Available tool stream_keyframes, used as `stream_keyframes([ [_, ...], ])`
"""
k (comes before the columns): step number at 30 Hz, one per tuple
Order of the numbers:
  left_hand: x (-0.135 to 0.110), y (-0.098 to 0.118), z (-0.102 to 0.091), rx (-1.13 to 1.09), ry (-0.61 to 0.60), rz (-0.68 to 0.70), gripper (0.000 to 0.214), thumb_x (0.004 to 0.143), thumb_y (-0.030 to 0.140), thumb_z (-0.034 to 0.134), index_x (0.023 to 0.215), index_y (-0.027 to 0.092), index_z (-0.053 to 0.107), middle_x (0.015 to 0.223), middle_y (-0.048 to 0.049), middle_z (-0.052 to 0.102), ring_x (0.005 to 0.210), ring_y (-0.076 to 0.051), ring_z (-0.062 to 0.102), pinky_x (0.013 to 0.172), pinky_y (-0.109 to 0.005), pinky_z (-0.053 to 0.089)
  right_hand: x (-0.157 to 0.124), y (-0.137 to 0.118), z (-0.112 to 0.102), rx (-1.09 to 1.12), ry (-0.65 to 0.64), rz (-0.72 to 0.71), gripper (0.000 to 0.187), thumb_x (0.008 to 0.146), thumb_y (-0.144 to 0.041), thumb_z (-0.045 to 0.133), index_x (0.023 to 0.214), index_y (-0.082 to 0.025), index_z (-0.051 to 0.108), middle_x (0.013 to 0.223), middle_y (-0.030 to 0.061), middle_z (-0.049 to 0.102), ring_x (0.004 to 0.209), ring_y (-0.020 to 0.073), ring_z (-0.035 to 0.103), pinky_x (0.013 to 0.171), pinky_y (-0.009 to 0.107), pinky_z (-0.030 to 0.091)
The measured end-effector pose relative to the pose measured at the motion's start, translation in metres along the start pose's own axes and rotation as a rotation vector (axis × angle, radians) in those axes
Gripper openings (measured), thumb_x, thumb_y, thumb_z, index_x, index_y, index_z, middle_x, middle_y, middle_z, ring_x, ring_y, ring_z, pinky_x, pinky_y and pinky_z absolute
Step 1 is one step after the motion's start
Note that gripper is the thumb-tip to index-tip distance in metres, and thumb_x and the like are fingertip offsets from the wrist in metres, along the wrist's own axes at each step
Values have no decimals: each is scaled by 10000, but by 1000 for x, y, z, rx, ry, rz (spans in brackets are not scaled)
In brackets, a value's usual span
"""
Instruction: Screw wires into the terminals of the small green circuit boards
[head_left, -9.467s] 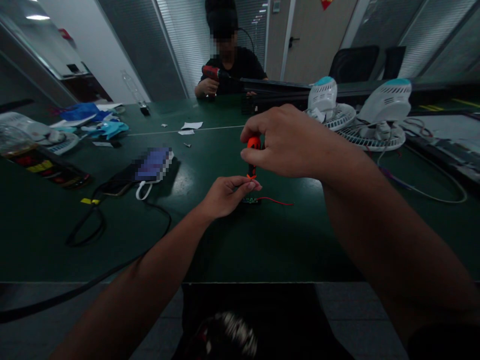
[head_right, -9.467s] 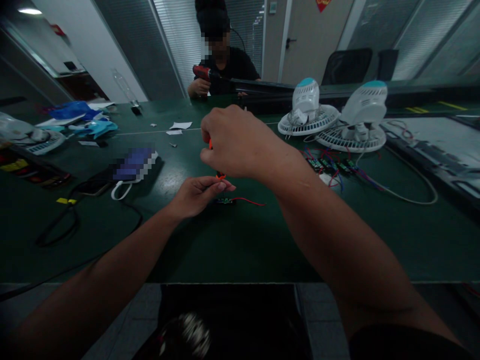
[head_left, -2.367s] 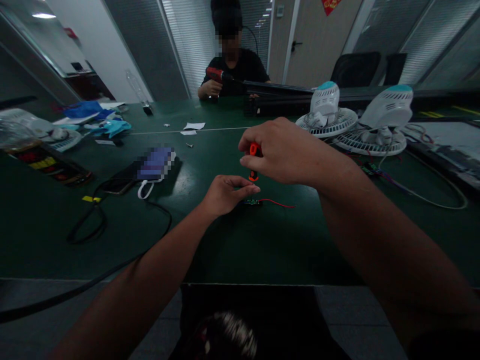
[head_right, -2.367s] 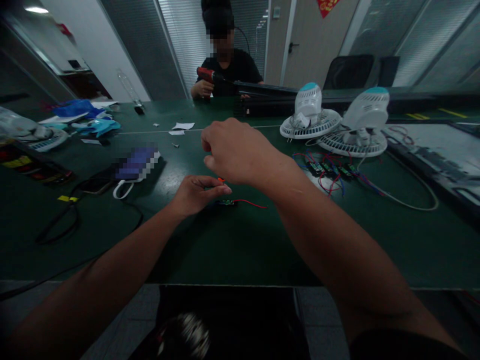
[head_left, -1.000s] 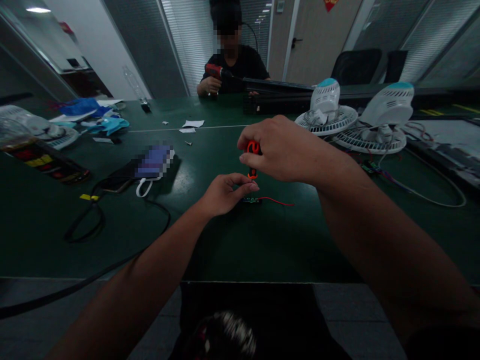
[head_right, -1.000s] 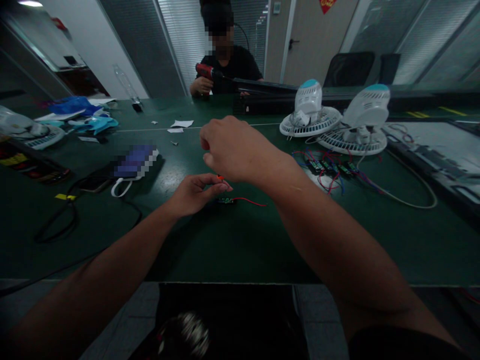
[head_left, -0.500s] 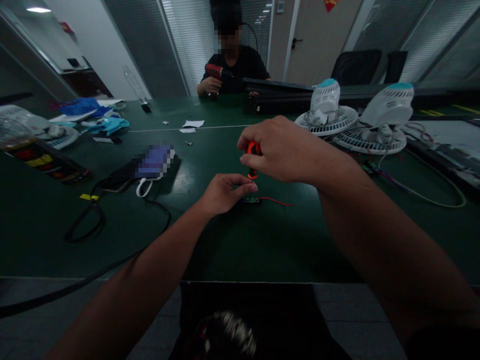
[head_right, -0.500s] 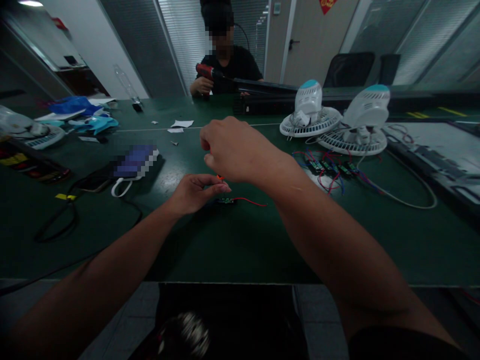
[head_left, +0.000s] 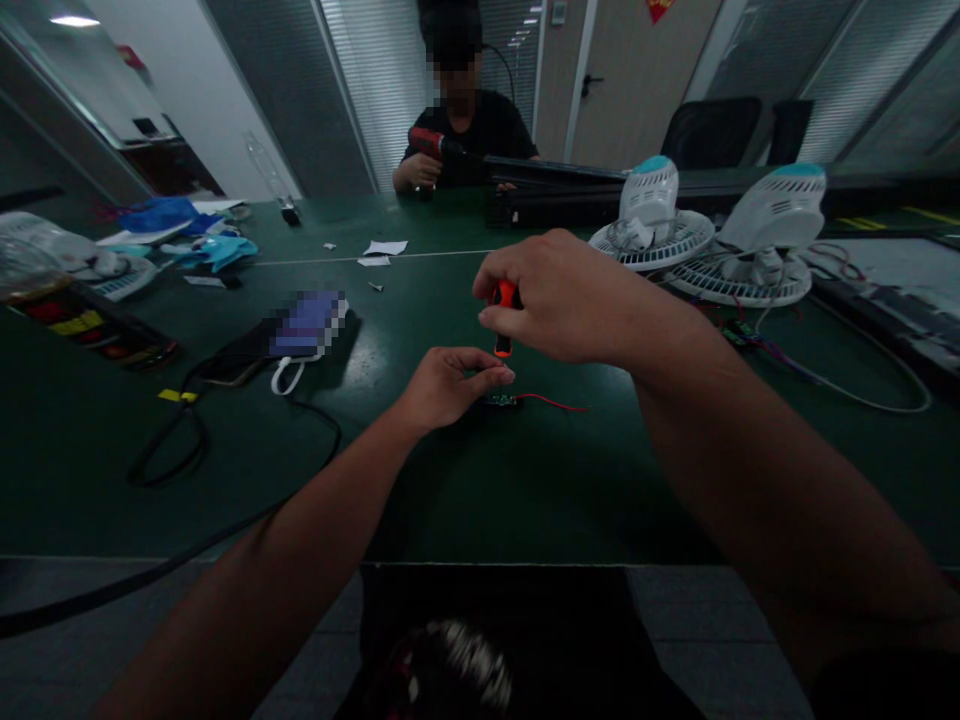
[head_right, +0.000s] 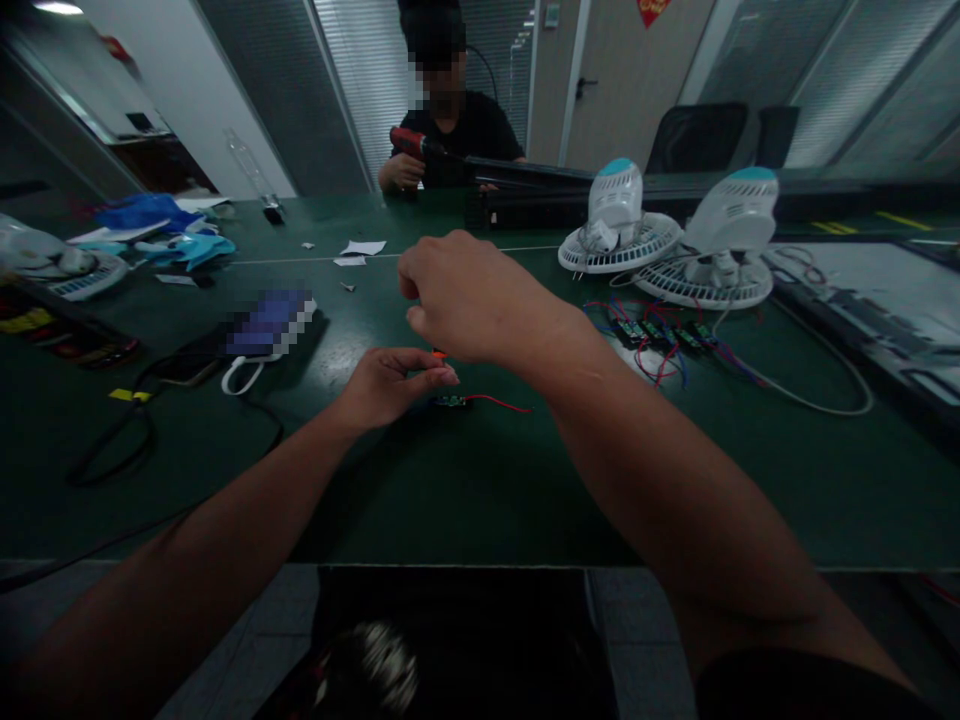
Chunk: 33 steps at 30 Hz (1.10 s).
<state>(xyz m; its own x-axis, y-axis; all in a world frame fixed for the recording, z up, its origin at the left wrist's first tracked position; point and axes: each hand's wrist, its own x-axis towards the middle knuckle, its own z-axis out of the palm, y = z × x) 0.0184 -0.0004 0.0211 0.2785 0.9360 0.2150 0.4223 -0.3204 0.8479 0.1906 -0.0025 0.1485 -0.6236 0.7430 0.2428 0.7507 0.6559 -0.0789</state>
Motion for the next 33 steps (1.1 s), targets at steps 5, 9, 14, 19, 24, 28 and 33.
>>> stream_keyframes([
  [5,0,0,0,12,0,-8,164,845,368,778,849,211,828,872,-51,828,835,-199,755,809,-325,586,0,0,0,0,4,-9,279,932,-221,598,1151,-142,752,1119,102,764,1033,241,674,850,332,429],
  [9,0,-2,1,14,14,-7,175,840,381,782,849,214,834,853,-49,824,800,-191,743,772,-316,574,1,1,1,0,7,-16,279,928,-217,602,1149,-143,755,1123,103,764,1032,244,675,853,338,428],
  [14,0,-4,1,12,26,-22,210,827,418,792,846,214,836,842,-45,822,778,-191,731,749,-317,560,1,1,2,8,21,-17,277,924,-224,607,1143,-146,758,1127,101,764,1033,244,674,839,334,426],
  [19,1,-8,3,24,43,-5,205,817,424,800,837,224,838,846,-45,821,763,-180,727,758,-318,561,1,0,1,2,16,-13,277,920,-220,609,1135,-140,764,1067,92,769,988,231,680,820,328,423],
  [24,2,-12,4,22,49,13,227,810,448,801,843,227,842,846,-46,820,753,-183,720,762,-337,561,1,1,1,18,19,-17,278,914,-224,617,1131,-142,771,1045,91,772,971,230,685,823,329,431],
  [28,2,-10,3,15,51,7,216,806,442,811,841,230,840,872,-43,824,770,-187,726,788,-345,565,1,1,1,34,22,-15,280,914,-219,618,1138,-143,768,1076,93,769,988,231,679,830,330,432],
  [33,1,-8,4,7,51,5,203,802,429,821,839,229,831,892,-36,826,810,-193,739,812,-340,571,1,0,1,16,9,-14,280,922,-223,617,1147,-144,765,1081,87,767,1007,232,680,840,326,431],
])
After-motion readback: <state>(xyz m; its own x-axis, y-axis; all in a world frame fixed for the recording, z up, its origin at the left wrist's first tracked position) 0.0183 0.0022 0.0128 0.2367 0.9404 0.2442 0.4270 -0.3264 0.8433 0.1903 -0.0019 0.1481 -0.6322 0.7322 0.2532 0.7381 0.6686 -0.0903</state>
